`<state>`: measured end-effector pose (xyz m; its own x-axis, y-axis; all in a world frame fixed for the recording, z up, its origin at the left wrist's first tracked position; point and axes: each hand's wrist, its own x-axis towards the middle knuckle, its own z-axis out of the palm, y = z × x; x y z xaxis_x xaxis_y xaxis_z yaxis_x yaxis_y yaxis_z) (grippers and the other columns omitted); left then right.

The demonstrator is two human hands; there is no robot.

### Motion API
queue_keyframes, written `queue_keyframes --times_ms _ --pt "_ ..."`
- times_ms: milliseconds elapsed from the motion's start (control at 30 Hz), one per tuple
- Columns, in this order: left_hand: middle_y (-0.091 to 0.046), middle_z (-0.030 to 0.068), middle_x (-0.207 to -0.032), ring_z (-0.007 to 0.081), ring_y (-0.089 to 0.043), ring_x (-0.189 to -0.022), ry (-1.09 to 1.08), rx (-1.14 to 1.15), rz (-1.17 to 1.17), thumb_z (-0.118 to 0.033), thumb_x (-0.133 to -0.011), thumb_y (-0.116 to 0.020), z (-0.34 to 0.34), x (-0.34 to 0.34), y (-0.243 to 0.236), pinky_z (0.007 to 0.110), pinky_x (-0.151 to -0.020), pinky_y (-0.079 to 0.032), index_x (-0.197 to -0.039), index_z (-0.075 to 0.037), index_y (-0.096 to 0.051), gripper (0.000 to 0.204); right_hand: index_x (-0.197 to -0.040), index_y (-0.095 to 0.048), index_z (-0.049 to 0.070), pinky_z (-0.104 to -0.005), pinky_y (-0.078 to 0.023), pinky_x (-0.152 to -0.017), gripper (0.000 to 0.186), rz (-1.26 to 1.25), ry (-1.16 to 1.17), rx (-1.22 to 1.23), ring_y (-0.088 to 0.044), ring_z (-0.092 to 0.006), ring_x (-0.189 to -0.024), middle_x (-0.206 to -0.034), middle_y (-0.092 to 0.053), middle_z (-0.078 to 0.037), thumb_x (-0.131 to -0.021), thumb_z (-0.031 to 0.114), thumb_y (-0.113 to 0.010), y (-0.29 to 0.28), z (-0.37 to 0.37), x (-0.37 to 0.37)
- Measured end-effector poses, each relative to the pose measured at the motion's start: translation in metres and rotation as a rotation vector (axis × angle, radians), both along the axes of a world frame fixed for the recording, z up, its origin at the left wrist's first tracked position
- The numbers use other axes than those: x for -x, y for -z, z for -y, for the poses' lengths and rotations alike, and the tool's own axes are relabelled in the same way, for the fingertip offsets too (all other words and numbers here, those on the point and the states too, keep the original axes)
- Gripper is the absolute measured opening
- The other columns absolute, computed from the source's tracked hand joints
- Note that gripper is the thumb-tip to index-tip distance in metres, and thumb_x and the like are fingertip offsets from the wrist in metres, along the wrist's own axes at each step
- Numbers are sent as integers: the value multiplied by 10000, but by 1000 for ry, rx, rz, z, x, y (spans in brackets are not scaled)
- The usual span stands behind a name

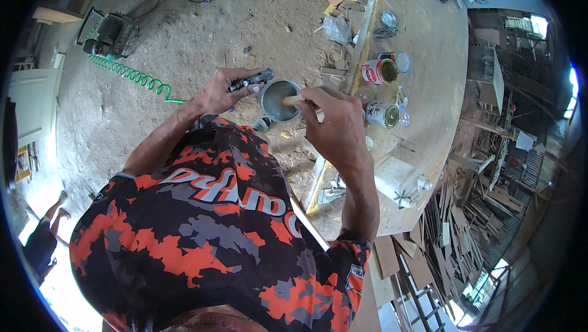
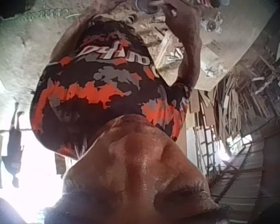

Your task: The person prepares a paint sprayer by pouring liquid from a white container into the sprayer's cup and stirring the mixture with a wooden stick.

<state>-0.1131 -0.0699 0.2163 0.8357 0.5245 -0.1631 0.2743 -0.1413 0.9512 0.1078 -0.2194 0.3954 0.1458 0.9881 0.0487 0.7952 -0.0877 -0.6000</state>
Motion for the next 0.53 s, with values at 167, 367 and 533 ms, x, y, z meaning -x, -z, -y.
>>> queue_keyframes --times_ms 167,367,533 --pt "-810 129 -1099 138 -671 -830 -13 10 57 -431 -1061 -736 0 0 3 369 -802 -565 -1538 -133 -650 569 -1076 -806 17 -369 -592 -730 179 71 22 -55 -792 -288 -802 -976 -810 -161 -910 80 -831 5 1 -1" --pt "-808 146 -1146 158 -701 -882 18 99 -69 -419 -1057 -742 -2 0 -18 377 -850 -574 -1537 -132 -650 566 -1078 -804 11 -384 -593 -713 164 25 -24 -58 -784 -298 -796 -955 -801 -160 -923 65 -812 1 -2 10" --pt "-785 193 -1294 198 -764 -1078 8 8 -6 -394 -1068 -729 -1 3 -12 359 -978 -577 -1537 -135 -650 541 -1135 -790 23 -419 -619 -781 190 133 -65 19 -785 -352 -953 -1129 -797 -181 -955 81 -774 -5 1 6"
